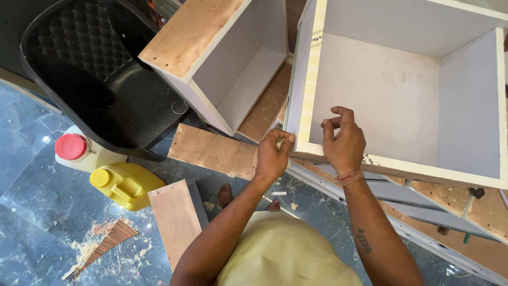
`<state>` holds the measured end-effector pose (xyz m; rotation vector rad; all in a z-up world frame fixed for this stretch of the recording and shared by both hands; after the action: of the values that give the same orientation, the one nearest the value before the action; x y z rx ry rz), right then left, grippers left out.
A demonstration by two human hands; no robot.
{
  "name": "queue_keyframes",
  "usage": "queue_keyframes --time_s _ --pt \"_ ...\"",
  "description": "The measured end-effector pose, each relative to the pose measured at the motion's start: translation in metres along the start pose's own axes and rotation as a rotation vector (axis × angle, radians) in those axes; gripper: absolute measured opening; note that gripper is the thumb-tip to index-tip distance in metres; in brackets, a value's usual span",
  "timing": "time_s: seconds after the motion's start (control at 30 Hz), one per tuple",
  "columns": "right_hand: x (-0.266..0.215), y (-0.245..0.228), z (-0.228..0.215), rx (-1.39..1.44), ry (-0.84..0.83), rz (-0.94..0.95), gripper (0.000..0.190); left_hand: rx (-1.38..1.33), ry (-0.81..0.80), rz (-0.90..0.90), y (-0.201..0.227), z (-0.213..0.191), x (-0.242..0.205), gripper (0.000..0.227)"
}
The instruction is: The person applies white finishing strips to the edges of drawer components and wooden boards by hand, then moves the drawer boxes and plywood sheets around the workshop floor.
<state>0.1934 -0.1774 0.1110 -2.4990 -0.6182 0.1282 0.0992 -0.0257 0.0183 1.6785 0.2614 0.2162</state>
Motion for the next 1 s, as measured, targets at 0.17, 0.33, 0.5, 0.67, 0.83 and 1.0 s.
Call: queue_keyframes --time_s 0.17,0.33,0.5,0.67,0.83,1.0 --pt "-0.002 0.001 -0.001 0.009 0.027 -0.019 0.028 0.264 -0.057 0.172 0.038 -0.009 -0.002 0.007" --pt "-0.001 0.003 -0.002 0.004 0.045 -0.036 0.028 0.388 -0.105 0.134 0.081 -0.015 -0.003 0.012" --pt "0.000 -0.001 -0.004 0.012 0.072 -0.081 0.029 0.390 -0.124 0.174 0.105 -0.015 -0.001 0.012" --pt "0.000 0.010 -0.001 0.102 -0.010 0.046 0.025 0.553 -0.193 0.313 0.117 0.010 0.017 0.012" --pt "0.001 0.021 -0.005 0.383 0.073 -0.108 0.021 0.606 -0.421 0.346 0.124 0.024 0.036 0.012" --pt "0.001 0.031 -0.004 0.572 0.069 -0.147 0.026 0.539 -0.434 0.293 0.125 0.033 0.051 0.016"
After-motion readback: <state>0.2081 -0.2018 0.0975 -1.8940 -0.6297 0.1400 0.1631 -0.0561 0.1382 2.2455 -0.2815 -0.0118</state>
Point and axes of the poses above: each hand's wrist, its own x-axis towards the middle knuckle, its own z-axis out of the palm, y = z × x, the point moved 7 cm from there along x, towards the middle knuckle, and after that the axes turned 15 degrees about -y, right-handed, at the moved point
